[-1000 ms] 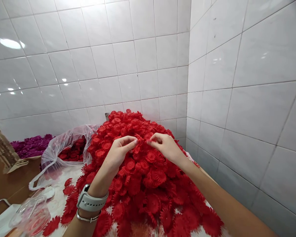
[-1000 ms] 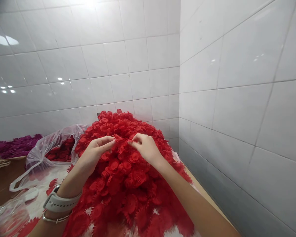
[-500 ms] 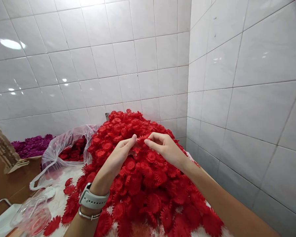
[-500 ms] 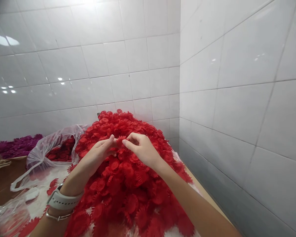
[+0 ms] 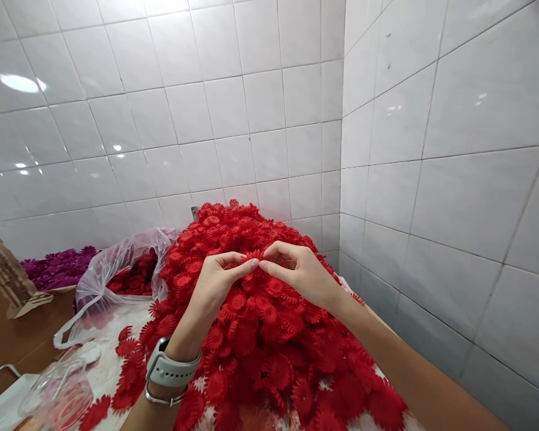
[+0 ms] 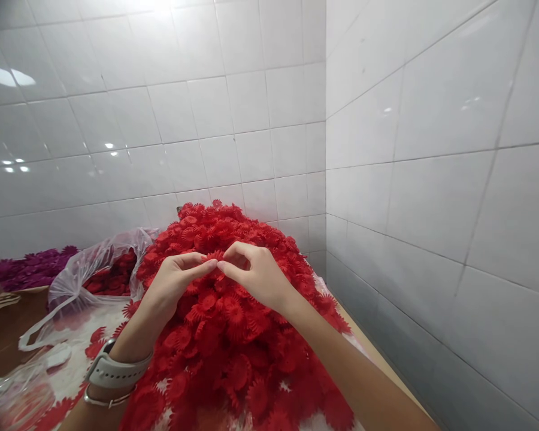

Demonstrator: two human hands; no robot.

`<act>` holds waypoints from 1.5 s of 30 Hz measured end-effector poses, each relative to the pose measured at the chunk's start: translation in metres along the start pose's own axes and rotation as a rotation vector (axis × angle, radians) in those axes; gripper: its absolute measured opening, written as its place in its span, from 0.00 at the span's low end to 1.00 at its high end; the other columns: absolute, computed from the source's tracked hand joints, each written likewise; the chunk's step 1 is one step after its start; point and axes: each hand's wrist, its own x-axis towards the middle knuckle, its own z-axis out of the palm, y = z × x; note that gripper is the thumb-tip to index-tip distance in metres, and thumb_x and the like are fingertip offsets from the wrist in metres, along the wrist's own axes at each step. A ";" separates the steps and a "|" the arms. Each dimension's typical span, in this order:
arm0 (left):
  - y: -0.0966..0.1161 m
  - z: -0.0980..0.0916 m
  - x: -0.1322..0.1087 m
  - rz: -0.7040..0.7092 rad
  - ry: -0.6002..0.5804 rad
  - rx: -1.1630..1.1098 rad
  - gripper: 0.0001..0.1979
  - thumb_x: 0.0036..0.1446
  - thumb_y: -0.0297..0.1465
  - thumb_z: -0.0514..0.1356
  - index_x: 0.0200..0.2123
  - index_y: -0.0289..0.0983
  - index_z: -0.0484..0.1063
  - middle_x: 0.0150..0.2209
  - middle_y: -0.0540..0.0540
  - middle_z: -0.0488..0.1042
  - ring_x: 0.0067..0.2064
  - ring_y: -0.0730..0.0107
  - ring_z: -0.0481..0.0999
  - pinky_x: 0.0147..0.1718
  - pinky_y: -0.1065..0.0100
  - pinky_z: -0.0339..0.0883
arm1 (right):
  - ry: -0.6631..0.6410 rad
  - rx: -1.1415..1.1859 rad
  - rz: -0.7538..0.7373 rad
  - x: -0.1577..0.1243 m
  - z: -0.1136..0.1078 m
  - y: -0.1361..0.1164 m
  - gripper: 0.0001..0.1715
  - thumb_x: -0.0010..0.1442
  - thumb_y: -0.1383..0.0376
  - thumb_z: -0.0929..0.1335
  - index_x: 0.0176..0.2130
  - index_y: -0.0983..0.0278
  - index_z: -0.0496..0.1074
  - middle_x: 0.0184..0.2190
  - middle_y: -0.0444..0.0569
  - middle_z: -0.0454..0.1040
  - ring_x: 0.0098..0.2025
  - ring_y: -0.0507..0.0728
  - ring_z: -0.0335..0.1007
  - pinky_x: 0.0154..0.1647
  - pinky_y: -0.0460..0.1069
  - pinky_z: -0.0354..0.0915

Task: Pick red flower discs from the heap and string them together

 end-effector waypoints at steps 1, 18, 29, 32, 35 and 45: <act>0.000 0.000 0.000 -0.003 0.002 -0.004 0.12 0.33 0.38 0.71 0.18 0.37 0.76 0.23 0.52 0.73 0.27 0.74 0.67 0.30 0.72 0.60 | 0.009 -0.009 -0.012 0.000 0.000 0.000 0.09 0.59 0.61 0.66 0.30 0.63 0.68 0.28 0.44 0.70 0.29 0.52 0.63 0.31 0.47 0.60; 0.002 0.001 0.000 0.010 -0.006 0.025 0.12 0.37 0.39 0.69 0.23 0.36 0.79 0.26 0.48 0.77 0.30 0.71 0.71 0.34 0.71 0.63 | 0.359 -0.063 -0.096 0.001 0.011 0.005 0.09 0.57 0.64 0.66 0.27 0.63 0.71 0.26 0.43 0.73 0.29 0.52 0.67 0.30 0.46 0.61; -0.002 -0.026 0.006 0.058 -0.034 0.950 0.18 0.50 0.35 0.61 0.45 0.39 0.74 0.35 0.46 0.80 0.38 0.61 0.77 0.38 0.66 0.65 | 0.063 -0.543 0.128 0.009 -0.001 0.027 0.11 0.49 0.69 0.72 0.35 0.63 0.68 0.30 0.47 0.74 0.32 0.57 0.70 0.33 0.50 0.63; -0.001 -0.029 0.005 -0.008 -0.044 1.096 0.10 0.50 0.34 0.61 0.36 0.40 0.78 0.38 0.43 0.80 0.42 0.53 0.77 0.39 0.62 0.64 | 0.062 -0.576 0.115 0.009 0.001 0.026 0.06 0.54 0.70 0.68 0.35 0.64 0.68 0.35 0.51 0.75 0.36 0.59 0.70 0.37 0.52 0.62; -0.001 -0.030 0.004 -0.036 -0.013 1.167 0.09 0.52 0.36 0.59 0.34 0.41 0.78 0.37 0.43 0.81 0.42 0.53 0.77 0.38 0.62 0.64 | 0.097 -0.586 0.096 0.007 -0.001 0.014 0.03 0.60 0.68 0.64 0.36 0.63 0.67 0.34 0.49 0.75 0.37 0.58 0.70 0.39 0.53 0.62; 0.031 -0.030 -0.004 0.107 0.239 1.156 0.16 0.59 0.37 0.53 0.45 0.38 0.74 0.39 0.43 0.80 0.41 0.59 0.78 0.40 0.65 0.65 | 0.318 -0.424 -0.316 -0.013 0.003 -0.030 0.06 0.59 0.71 0.63 0.32 0.65 0.69 0.27 0.45 0.73 0.28 0.52 0.68 0.28 0.45 0.61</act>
